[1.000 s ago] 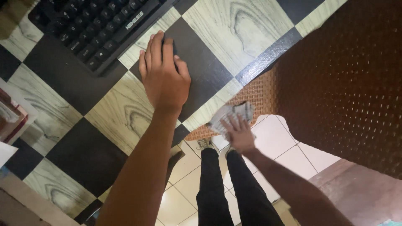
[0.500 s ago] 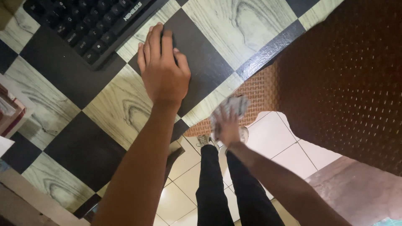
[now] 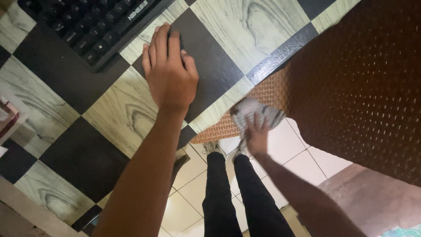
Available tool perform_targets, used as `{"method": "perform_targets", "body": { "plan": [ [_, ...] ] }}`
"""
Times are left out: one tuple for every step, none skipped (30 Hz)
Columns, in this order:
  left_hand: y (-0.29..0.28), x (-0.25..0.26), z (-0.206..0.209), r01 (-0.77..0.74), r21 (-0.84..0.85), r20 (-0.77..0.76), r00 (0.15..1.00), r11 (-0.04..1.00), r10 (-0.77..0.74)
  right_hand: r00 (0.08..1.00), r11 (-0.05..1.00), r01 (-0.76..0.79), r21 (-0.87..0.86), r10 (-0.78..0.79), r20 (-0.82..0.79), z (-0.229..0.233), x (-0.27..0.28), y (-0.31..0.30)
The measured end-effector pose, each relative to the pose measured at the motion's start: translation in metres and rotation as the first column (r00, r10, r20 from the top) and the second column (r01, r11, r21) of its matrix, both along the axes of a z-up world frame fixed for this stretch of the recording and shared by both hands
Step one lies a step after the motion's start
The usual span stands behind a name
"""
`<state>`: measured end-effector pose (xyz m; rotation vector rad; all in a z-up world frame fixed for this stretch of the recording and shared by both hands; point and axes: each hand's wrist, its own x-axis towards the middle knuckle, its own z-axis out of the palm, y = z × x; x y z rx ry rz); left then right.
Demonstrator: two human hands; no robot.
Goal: The person wipes down a desk, a computer monitor, and a chair with a cloth, moving items to clean underneath them. They also wipe the rungs of a wooden ladder before returning to the desk to finish cleaning the chair.
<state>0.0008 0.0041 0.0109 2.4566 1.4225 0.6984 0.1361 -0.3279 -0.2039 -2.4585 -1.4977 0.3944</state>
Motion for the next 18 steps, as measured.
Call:
{"method": "perform_targets", "body": {
  "plan": [
    [0.000, 0.000, 0.001, -0.001, -0.007, 0.002, 1.000, 1.000, 0.001, 1.000, 0.999, -0.022, 0.044, 0.023, -0.021, 0.003, -0.020, 0.000],
    [0.000, 0.000, 0.001, 0.000, -0.012, 0.004, 1.000, 1.000, 0.000, 0.997, 0.999, -0.039, 0.005, 0.040, -0.059, 0.008, -0.042, 0.000],
    [0.000, 0.000, 0.001, 0.001, -0.018, 0.005, 1.000, 1.000, -0.001, 0.994, 0.998, -0.059, -0.033, 0.055, -0.097, 0.013, -0.061, 0.003],
    [0.000, 0.000, 0.001, 0.001, -0.025, 0.005, 1.000, 1.000, -0.001, 0.969, 0.985, -0.163, -0.057, 0.149, -0.196, 0.018, -0.072, 0.006],
    [-0.001, -0.001, 0.001, 0.001, -0.022, 0.002, 1.000, 1.000, -0.001, 0.925, 0.961, -0.268, -0.069, 0.237, -0.296, 0.023, -0.081, 0.010],
    [-0.001, -0.001, 0.000, 0.002, -0.018, 0.002, 1.000, 1.000, -0.002, 0.909, 0.946, -0.315, -0.075, 0.277, -0.311, 0.026, -0.087, 0.015],
    [-0.001, -0.001, 0.000, 0.003, -0.013, 0.001, 1.000, 1.000, -0.003, 0.890, 0.929, -0.361, -0.080, 0.317, -0.326, 0.027, -0.091, 0.018],
    [-0.001, -0.001, 0.000, 0.002, -0.011, 0.000, 1.000, 1.000, -0.002, 0.870, 0.911, -0.404, -0.084, 0.355, -0.342, 0.028, -0.094, 0.020],
    [-0.001, -0.001, 0.000, 0.001, -0.010, 0.000, 1.000, 1.000, -0.001, 0.863, 0.885, -0.452, -0.112, 0.403, -0.306, 0.027, -0.088, 0.023],
    [-0.001, 0.000, 0.000, -0.001, -0.008, 0.001, 1.000, 1.000, 0.001, 0.851, 0.855, -0.498, -0.143, 0.450, -0.269, 0.023, -0.072, 0.026],
    [0.000, 0.000, 0.000, 0.004, -0.002, 0.000, 1.000, 1.000, -0.004, 0.835, 0.823, -0.540, -0.176, 0.498, -0.234, 0.018, -0.055, 0.029],
    [0.000, -0.001, -0.001, 0.007, 0.003, 0.000, 1.000, 1.000, -0.007, 0.871, 0.859, -0.488, -0.158, 0.466, -0.158, 0.014, -0.037, 0.031],
    [-0.001, -0.001, -0.001, 0.010, 0.008, 0.000, 1.000, 1.000, -0.010, 0.900, 0.890, -0.436, -0.134, 0.428, -0.082, 0.009, -0.018, 0.032],
    [-0.001, -0.002, -0.001, 0.009, 0.012, 0.009, 1.000, 1.000, -0.009, 0.942, 0.944, -0.316, -0.095, 0.299, -0.155, 0.003, -0.001, 0.033],
    [-0.002, -0.002, -0.001, 0.008, 0.015, 0.019, 1.000, 1.000, -0.008, 0.958, 0.980, -0.187, -0.065, 0.167, -0.231, -0.001, 0.017, 0.033],
    [-0.002, -0.001, -0.001, 0.008, 0.018, 0.033, 0.999, 1.000, -0.009, 0.953, 0.990, -0.139, 0.034, 0.143, -0.269, -0.002, 0.036, 0.031],
    [-0.002, -0.001, -0.002, 0.010, 0.028, 0.031, 0.999, 1.000, -0.010, 0.944, 0.988, -0.086, 0.132, 0.123, -0.307, -0.003, 0.051, 0.029],
    [-0.001, -0.001, -0.002, 0.011, 0.036, 0.031, 0.999, 0.999, -0.012, 0.864, 0.989, 0.134, 0.067, -0.084, -0.496, -0.003, 0.064, 0.028]
  ]
}}
